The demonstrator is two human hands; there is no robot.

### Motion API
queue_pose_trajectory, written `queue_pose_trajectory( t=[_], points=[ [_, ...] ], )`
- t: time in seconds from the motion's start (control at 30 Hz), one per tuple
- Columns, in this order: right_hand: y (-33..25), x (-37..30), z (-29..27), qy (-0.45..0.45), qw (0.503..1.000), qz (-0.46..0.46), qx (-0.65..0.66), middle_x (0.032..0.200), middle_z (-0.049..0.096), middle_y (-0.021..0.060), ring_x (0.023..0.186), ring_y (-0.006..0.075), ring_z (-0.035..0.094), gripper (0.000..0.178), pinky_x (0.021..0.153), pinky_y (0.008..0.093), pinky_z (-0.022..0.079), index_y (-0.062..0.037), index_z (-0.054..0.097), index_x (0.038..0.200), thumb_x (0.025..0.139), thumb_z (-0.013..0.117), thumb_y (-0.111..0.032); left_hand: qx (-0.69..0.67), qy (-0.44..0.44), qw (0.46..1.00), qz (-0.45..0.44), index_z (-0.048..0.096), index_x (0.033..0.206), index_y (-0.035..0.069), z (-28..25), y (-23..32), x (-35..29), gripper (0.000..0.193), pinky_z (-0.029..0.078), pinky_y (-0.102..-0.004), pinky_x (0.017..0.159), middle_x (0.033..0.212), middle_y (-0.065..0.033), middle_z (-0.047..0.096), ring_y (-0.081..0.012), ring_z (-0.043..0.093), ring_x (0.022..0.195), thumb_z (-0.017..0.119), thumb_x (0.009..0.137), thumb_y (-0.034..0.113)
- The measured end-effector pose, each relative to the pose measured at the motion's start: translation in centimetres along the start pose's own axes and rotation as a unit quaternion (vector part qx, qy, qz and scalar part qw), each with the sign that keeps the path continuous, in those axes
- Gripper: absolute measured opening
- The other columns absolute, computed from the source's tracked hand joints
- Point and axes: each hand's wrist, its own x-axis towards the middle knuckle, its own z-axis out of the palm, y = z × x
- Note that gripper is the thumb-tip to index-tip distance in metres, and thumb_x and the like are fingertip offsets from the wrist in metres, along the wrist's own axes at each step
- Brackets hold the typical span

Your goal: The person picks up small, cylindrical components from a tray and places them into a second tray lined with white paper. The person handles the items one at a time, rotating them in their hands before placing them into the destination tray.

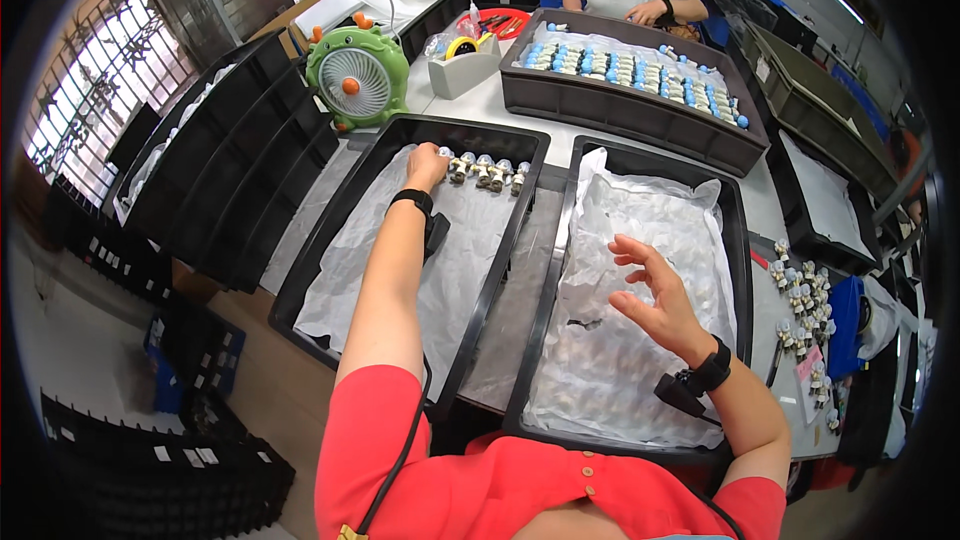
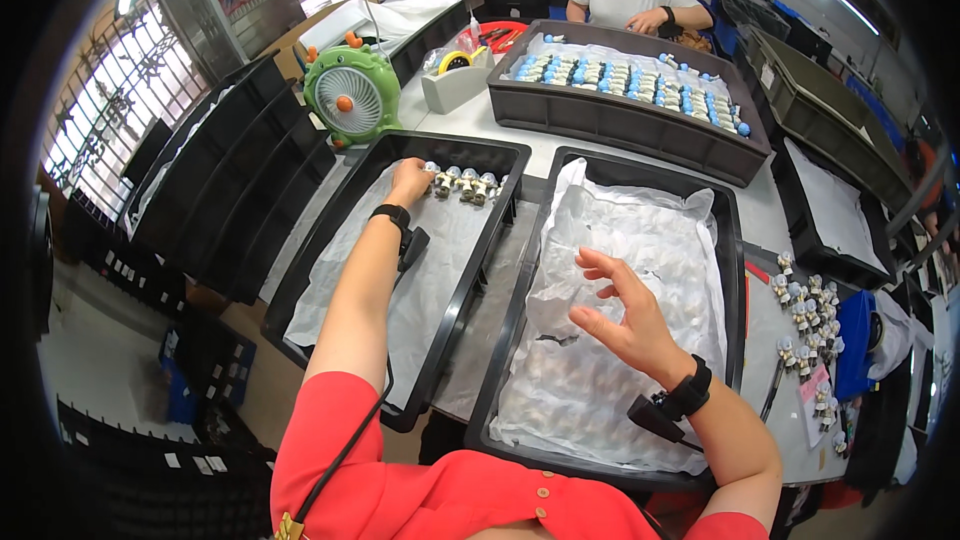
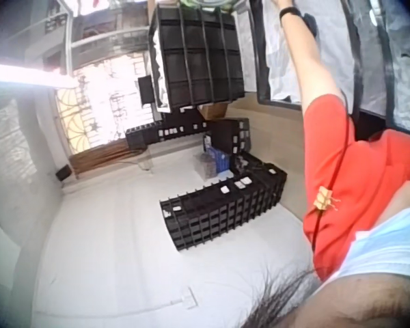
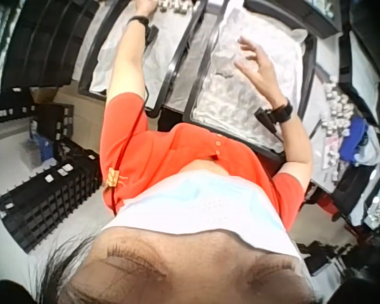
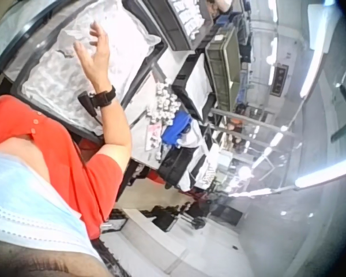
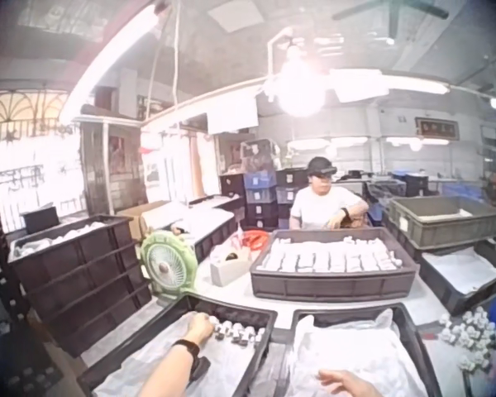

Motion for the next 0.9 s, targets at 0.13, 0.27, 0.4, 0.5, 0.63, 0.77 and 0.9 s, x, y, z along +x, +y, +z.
queue_pose_trajectory(
  t=[0.13, 0.27, 0.4, 0.5, 0.63, 0.77, 0.9],
  points=[
    [0.1, 0.0, 0.0, -0.001, 1.000, -0.004, -0.004, 0.124, 0.055, 0.0079, 0.107, 0.0189, 0.053, 0.062, 0.084, 0.0316, 0.044, -0.0088, 0.042, 0.134, 0.080, 0.070, -0.021, 0.005, -0.009, 1.000, -0.002, 0.070, 0.096, 0.005, 0.3, 0.5, -0.1, 0.030, 0.048, -0.0389, 0.085, 0.099, -0.0190, 0.066, -0.0333, 0.063, 0.097, 0.068, 0.073, 0.025],
    [0.4, 0.0, 0.1, 0.002, 1.000, -0.007, -0.007, 0.123, 0.055, 0.0080, 0.106, 0.0184, 0.054, 0.062, 0.083, 0.0309, 0.045, -0.0088, 0.042, 0.134, 0.080, 0.070, -0.019, -0.049, -0.018, 0.998, 0.016, 0.070, 0.099, 0.005, 0.5, -0.5, 0.3, 0.033, 0.048, -0.0381, 0.087, 0.100, -0.0189, 0.066, -0.0324, 0.063, 0.097, 0.068, 0.073, 0.025],
    [0.4, 0.0, 0.1, 0.007, 1.000, -0.005, -0.010, 0.123, 0.055, 0.0081, 0.105, 0.0182, 0.055, 0.061, 0.082, 0.0306, 0.046, -0.0090, 0.043, 0.133, 0.079, 0.070, -0.018, -0.065, -0.044, 0.996, 0.036, 0.063, 0.111, 0.001, 0.3, -0.7, -0.1, 0.044, 0.046, -0.0375, 0.092, 0.111, -0.0204, 0.063, -0.0318, 0.060, 0.104, 0.067, 0.076, 0.026],
    [0.2, 0.1, 0.1, 0.014, 1.000, -0.002, -0.012, 0.122, 0.056, 0.0079, 0.104, 0.0180, 0.055, 0.058, 0.081, 0.0304, 0.046, -0.0089, 0.045, 0.131, 0.080, 0.069, -0.016, 0.006, 0.003, 0.999, 0.054, 0.057, 0.120, -0.001, -0.8, -0.1, -0.9, 0.052, 0.044, -0.0387, 0.094, 0.118, -0.0221, 0.058, -0.0333, 0.057, 0.108, 0.068, 0.077, 0.027],
    [0.2, 0.3, -0.1, 0.034, 0.999, -0.013, -0.002, 0.116, 0.059, 0.0077, 0.100, 0.0175, 0.057, 0.052, 0.081, 0.0294, 0.046, -0.0076, 0.048, 0.128, 0.080, 0.068, -0.015, 0.014, -0.109, 0.984, 0.138, 0.054, 0.122, -0.001, -6.0, 1.9, -3.3, 0.056, 0.045, -0.0379, 0.092, 0.117, -0.0212, 0.058, -0.0313, 0.057, 0.108, 0.070, 0.077, 0.030],
    [-1.1, -0.1, -0.7, 0.069, 0.995, -0.037, 0.060, 0.108, 0.063, 0.0083, 0.093, 0.0145, 0.060, 0.045, 0.082, 0.0281, 0.046, -0.0051, 0.052, 0.124, 0.082, 0.065, -0.008, -0.038, -0.305, 0.914, 0.266, 0.053, 0.126, 0.005, -12.5, 4.8, -10.0, 0.051, 0.046, -0.0335, 0.086, 0.116, -0.0115, 0.059, -0.0225, 0.058, 0.097, 0.068, 0.082, 0.027],
    [-4.3, -2.6, -2.7, 0.155, 0.975, -0.153, 0.043, 0.088, 0.065, 0.0088, 0.083, 0.0132, 0.061, 0.042, 0.083, 0.0270, 0.045, 0.0007, 0.054, 0.120, 0.079, 0.062, 0.004, -0.056, -0.390, 0.859, 0.327, 0.048, 0.130, 0.006, -17.6, 6.1, -21.0, 0.052, 0.047, -0.0345, 0.085, 0.120, -0.0139, 0.057, -0.0237, 0.058, 0.099, 0.066, 0.085, 0.025]
  ],
)
